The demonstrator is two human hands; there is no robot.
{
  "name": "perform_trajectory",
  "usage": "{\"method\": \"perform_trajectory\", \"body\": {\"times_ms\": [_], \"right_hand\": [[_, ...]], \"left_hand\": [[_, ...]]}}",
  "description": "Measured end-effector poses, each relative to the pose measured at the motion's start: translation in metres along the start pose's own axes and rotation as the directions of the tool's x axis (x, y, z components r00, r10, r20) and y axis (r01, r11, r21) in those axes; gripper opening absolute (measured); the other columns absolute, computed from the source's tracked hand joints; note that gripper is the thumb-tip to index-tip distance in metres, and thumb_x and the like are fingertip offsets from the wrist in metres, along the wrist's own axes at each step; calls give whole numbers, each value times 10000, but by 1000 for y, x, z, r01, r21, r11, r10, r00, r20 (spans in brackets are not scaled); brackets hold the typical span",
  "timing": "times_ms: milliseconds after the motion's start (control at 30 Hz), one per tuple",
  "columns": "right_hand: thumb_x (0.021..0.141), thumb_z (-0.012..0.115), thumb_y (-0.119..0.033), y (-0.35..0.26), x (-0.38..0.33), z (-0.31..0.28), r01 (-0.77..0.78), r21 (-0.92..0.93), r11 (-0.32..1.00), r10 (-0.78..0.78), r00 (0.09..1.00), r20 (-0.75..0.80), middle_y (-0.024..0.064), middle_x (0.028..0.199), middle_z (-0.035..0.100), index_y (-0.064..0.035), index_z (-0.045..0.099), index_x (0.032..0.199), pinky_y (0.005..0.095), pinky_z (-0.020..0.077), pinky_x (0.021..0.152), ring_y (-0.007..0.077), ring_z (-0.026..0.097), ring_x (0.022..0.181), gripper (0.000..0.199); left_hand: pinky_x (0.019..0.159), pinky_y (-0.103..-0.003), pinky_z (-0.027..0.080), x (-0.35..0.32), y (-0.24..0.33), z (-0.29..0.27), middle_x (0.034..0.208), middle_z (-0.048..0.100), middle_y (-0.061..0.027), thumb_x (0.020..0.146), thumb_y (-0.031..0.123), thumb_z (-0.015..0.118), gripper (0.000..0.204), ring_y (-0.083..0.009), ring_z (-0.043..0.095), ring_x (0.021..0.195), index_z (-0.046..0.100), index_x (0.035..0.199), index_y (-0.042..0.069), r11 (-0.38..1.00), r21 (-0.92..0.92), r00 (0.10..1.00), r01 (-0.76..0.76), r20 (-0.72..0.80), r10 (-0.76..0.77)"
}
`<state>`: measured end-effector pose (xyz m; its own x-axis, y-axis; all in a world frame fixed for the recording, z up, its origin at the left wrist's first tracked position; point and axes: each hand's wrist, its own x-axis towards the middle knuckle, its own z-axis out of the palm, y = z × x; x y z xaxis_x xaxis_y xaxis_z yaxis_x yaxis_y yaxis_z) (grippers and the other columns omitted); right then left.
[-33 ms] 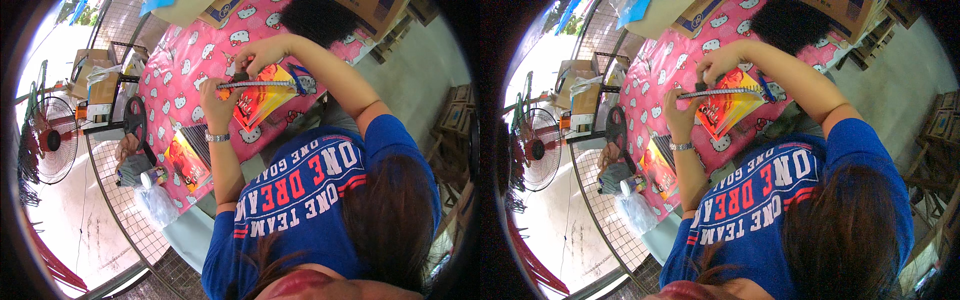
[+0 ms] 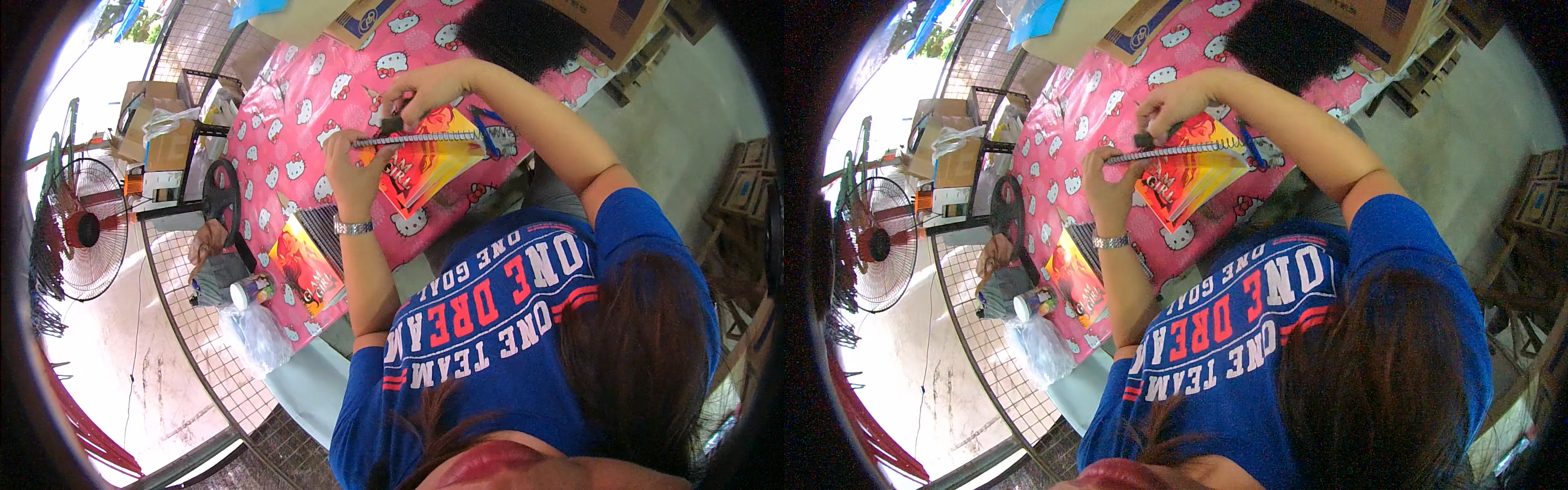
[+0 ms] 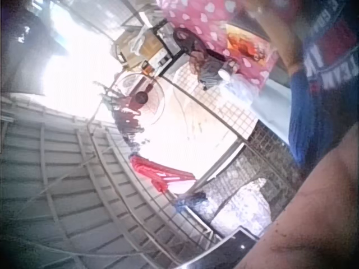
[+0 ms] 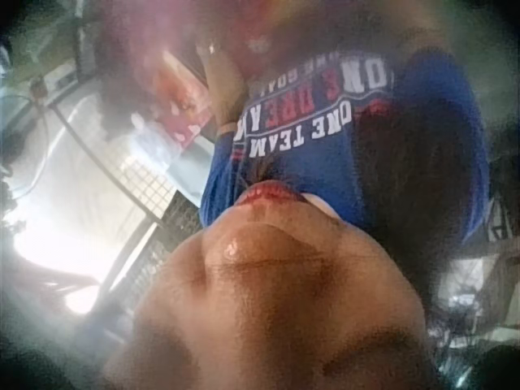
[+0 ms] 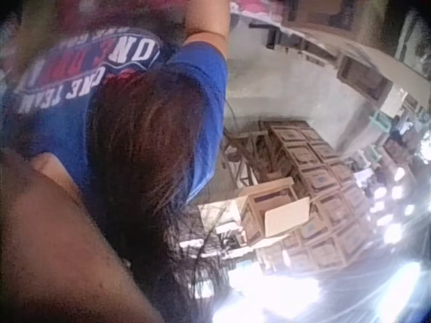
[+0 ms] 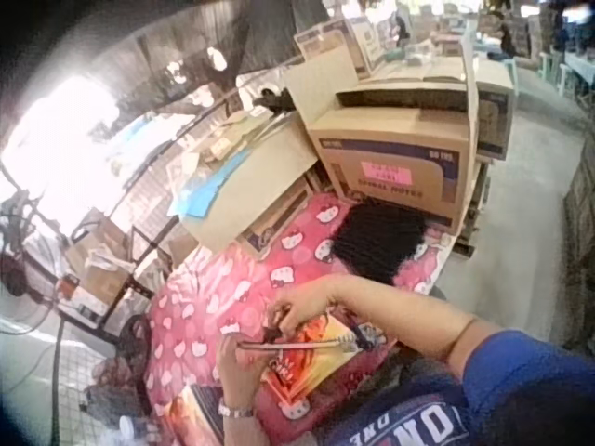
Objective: The person manually threads a plastic spiral coil through the holes of several notebooks and trims the excess coil with a blue cutting tool.
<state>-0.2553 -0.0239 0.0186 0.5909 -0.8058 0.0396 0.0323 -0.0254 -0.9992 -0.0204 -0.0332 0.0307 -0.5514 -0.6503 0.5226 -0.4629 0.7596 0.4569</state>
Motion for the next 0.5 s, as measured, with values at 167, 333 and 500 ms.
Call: {"method": "perform_trajectory", "body": {"times_ms": [167,333,500], "right_hand": [[756,678,-257,-13,13,-3,-8,36,999,5,996,94,39,1070,604,-32,585,1199,282,457,862,133,566,974,505],[779,674,-253,-2,11,1,89,472,877,-156,982,106,43,1044,618,-44,593,1231,273,467,817,133,582,908,505],[764,674,-253,-4,14,0,33,103,994,-40,997,63,44,1021,628,-19,597,1210,274,450,831,122,565,942,510]], "left_hand": [[683,-319,487,-2,-30,-2,897,606,-78,688,87,826,319,-208,593,796,602,903,14,961,-175,971,212,146,-187],[622,-246,472,-12,-38,2,830,587,-32,742,30,790,271,-108,569,703,590,922,5,852,-395,938,343,189,-290],[630,-243,481,-13,-32,4,818,612,-31,741,-7,781,271,-98,573,698,582,924,0,789,-484,926,379,190,-327]]}}
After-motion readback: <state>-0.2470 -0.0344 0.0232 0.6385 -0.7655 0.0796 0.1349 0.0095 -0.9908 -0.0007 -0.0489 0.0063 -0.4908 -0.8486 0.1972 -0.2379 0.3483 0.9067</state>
